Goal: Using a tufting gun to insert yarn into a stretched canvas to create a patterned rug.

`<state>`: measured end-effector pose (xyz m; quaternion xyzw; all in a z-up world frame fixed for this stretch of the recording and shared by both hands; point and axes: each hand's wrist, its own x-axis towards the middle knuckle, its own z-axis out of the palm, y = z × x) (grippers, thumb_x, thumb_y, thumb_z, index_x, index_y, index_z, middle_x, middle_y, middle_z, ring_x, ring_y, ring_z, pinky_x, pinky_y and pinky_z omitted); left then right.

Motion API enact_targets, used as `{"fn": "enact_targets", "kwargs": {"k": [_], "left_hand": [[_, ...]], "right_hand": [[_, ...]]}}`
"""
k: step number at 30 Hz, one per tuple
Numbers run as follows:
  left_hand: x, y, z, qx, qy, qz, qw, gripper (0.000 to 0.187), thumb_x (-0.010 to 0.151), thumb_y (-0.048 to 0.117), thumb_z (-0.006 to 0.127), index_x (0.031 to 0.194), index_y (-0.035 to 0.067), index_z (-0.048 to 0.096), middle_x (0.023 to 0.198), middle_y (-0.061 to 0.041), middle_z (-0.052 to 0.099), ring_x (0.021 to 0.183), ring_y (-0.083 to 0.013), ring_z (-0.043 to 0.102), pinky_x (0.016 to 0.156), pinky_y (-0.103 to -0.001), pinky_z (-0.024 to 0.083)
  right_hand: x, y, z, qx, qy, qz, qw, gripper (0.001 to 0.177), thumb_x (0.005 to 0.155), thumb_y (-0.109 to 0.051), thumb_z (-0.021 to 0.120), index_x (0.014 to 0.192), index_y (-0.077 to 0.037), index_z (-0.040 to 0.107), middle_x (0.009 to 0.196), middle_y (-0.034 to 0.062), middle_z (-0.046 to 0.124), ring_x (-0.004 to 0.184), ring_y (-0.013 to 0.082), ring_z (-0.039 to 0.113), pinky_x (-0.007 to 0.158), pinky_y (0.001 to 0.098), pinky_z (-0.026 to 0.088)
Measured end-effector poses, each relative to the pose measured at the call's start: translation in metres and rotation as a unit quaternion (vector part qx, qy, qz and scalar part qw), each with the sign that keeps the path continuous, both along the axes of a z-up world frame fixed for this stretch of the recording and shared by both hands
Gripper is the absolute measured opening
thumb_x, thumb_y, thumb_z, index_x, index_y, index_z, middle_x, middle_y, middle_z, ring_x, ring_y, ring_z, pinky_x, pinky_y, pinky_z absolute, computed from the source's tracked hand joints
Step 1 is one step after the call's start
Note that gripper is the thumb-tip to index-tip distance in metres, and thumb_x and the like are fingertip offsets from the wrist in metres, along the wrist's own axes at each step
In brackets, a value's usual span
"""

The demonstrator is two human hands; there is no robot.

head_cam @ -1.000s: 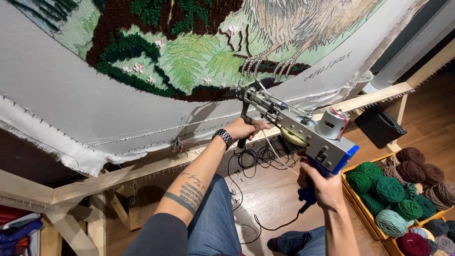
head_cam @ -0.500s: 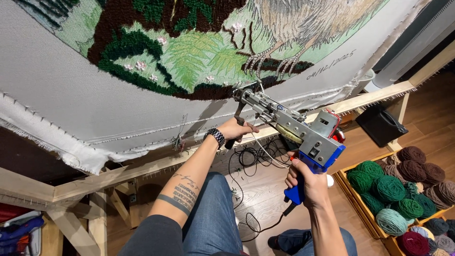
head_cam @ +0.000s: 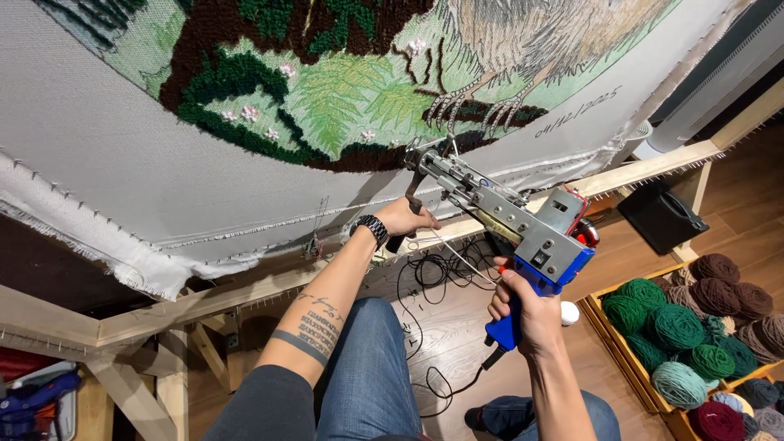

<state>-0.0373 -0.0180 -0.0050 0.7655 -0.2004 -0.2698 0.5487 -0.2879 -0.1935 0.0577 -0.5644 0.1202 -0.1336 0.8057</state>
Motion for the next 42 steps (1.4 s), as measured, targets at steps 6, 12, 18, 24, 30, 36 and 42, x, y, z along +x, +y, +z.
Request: {"fn": "enact_targets", "kwargs": {"k": [6,12,18,24,30,36,42], "left_hand": [[0.02,0.004,-0.005,0.03,0.001,0.013,0.999,0.015,0.075,0.025,0.084,0.083,0.012,0.084,0.052,-0.006,0.06,0.048,-0.0134,0.062,0.053,-0.026,0.06],[0.051,0.015,-0.023,0.013,0.017,0.065,0.998,0.024,0.078,0.033,0.088,0.086,0.012,0.081,0.055,-0.001,0.057,0.046,-0.0082,0.054,0.047,-0.024,0.051],[0.061,0.028,-0.005,0.063,0.006,0.072,0.995,0.037,0.074,0.041,0.092,0.075,0.01,0.072,0.053,0.0,0.055,0.043,-0.011,0.052,0.045,-0.026,0.047],[0.047,0.034,0.026,0.05,0.016,0.073,0.996,0.034,0.079,0.036,0.09,0.08,0.008,0.07,0.052,-0.001,0.049,0.039,-0.0115,0.045,0.042,-0.027,0.044],[0.065,0.03,0.008,0.024,0.028,0.065,0.997,0.039,0.083,0.036,0.088,0.09,0.004,0.068,0.055,-0.001,0.049,0.042,-0.0103,0.044,0.044,-0.026,0.044],[0.066,0.007,-0.011,0.049,0.006,0.055,0.997,0.038,0.08,0.046,0.084,0.081,0.01,0.074,0.063,-0.003,0.067,0.046,-0.0139,0.063,0.047,-0.025,0.05],[0.025,-0.047,-0.034,-0.145,0.12,0.011,0.982,0.095,0.091,0.025,0.079,0.166,0.012,0.023,0.098,-0.017,0.078,0.053,-0.0109,0.064,0.048,-0.018,0.048]], "right_hand": [[0.013,0.014,0.002,0.034,0.003,-0.003,0.999,0.024,0.095,-0.002,0.062,0.117,0.007,0.065,0.059,0.0067,0.04,0.043,0.0158,0.045,0.043,0.0337,0.044],[0.034,0.042,0.004,0.049,0.019,-0.035,0.998,0.021,0.093,-0.002,0.064,0.113,0.007,0.067,0.058,0.0076,0.041,0.043,0.016,0.046,0.042,0.0334,0.045],[0.043,0.071,0.019,0.093,0.038,-0.055,0.993,0.015,0.092,-0.001,0.063,0.106,0.005,0.066,0.058,0.0062,0.039,0.042,0.0159,0.043,0.041,0.0339,0.043],[0.046,0.077,0.029,0.109,0.047,-0.073,0.99,0.012,0.091,-0.001,0.063,0.103,0.003,0.065,0.059,0.0058,0.038,0.043,0.0156,0.042,0.042,0.0331,0.042],[0.048,0.067,0.034,0.095,0.051,-0.075,0.991,0.014,0.092,-0.002,0.063,0.105,0.003,0.065,0.061,0.0056,0.039,0.045,0.0145,0.043,0.044,0.0321,0.042],[0.037,0.051,0.043,0.057,0.037,-0.038,0.997,0.023,0.093,-0.001,0.061,0.114,0.007,0.064,0.061,0.004,0.039,0.045,0.0124,0.044,0.044,0.0298,0.041],[0.01,0.006,0.027,0.035,0.032,-0.02,0.999,0.028,0.092,-0.001,0.061,0.12,0.006,0.065,0.061,0.0048,0.038,0.044,0.0137,0.042,0.044,0.0305,0.041]]}}
